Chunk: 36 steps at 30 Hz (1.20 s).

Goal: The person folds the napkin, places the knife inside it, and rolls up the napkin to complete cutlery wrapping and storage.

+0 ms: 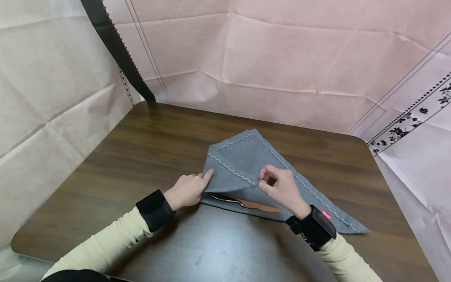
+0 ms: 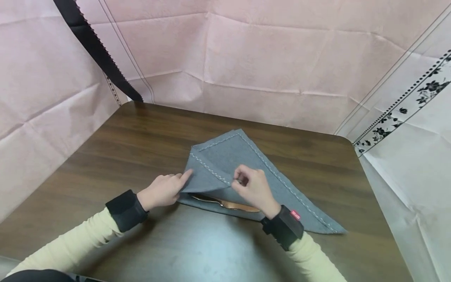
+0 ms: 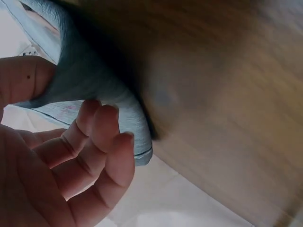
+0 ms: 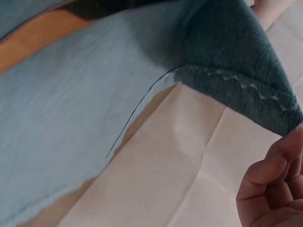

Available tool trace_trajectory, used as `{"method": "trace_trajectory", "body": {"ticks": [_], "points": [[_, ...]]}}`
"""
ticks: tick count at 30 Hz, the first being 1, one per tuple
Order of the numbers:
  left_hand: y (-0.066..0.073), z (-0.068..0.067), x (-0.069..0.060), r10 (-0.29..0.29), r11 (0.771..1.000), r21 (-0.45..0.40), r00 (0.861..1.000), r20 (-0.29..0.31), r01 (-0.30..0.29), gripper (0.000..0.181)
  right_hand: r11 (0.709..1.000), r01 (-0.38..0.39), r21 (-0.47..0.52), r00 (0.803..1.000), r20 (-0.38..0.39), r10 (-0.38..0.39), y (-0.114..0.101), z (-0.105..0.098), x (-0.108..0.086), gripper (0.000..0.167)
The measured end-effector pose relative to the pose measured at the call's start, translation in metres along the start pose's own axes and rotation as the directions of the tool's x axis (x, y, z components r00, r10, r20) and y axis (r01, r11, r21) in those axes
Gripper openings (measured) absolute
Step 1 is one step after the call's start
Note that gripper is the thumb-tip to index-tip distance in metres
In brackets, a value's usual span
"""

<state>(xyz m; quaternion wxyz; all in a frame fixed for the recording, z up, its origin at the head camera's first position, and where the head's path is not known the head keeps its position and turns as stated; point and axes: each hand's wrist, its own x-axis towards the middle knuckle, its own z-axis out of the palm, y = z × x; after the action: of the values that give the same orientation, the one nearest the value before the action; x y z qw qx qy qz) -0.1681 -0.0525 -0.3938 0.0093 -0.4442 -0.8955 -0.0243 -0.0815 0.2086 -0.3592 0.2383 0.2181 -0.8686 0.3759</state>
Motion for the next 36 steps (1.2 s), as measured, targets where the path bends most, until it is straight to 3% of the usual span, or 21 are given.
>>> {"method": "trace_trajectory", "body": {"ticks": [9, 17, 21, 25, 27, 32, 36], "points": [[0.010, 0.007, 0.004, 0.059, 0.998, -0.018, 0.998, 0.022, -0.058, 0.062, 0.992, -0.008, -0.129, 0.999, 0.033, 0.013, 0.011, -0.036, -0.033, 0.024], [0.013, 0.009, 0.006, 0.080, 0.992, -0.101, 0.996, 0.046, -0.075, 0.054, 0.969, -0.046, -0.243, 0.989, 0.128, 0.079, 0.029, -0.046, -0.066, 0.025], [0.013, 0.012, 0.006, 0.120, 0.987, -0.114, 0.992, 0.034, -0.116, 0.038, 0.947, -0.124, -0.295, 0.953, 0.231, 0.197, 0.038, -0.042, -0.078, 0.022], [0.012, 0.013, 0.004, 0.171, 0.980, -0.116, 0.984, 0.048, -0.164, 0.023, 0.911, -0.200, -0.360, 0.880, 0.343, 0.329, 0.042, -0.037, -0.084, 0.017], [0.012, 0.013, 0.004, 0.191, 0.976, -0.119, 0.980, 0.059, -0.183, 0.019, 0.901, -0.211, -0.380, 0.854, 0.378, 0.359, 0.042, -0.036, -0.085, 0.016], [0.010, 0.013, 0.002, 0.216, 0.971, -0.118, 0.974, 0.074, -0.207, 0.015, 0.898, -0.209, -0.388, 0.837, 0.403, 0.369, 0.042, -0.035, -0.085, 0.020], [0.008, 0.010, 0.001, 0.224, 0.967, -0.148, 0.969, 0.099, -0.208, 0.014, 0.895, -0.224, -0.386, 0.812, 0.434, 0.390, 0.042, -0.034, -0.085, 0.019]]}}
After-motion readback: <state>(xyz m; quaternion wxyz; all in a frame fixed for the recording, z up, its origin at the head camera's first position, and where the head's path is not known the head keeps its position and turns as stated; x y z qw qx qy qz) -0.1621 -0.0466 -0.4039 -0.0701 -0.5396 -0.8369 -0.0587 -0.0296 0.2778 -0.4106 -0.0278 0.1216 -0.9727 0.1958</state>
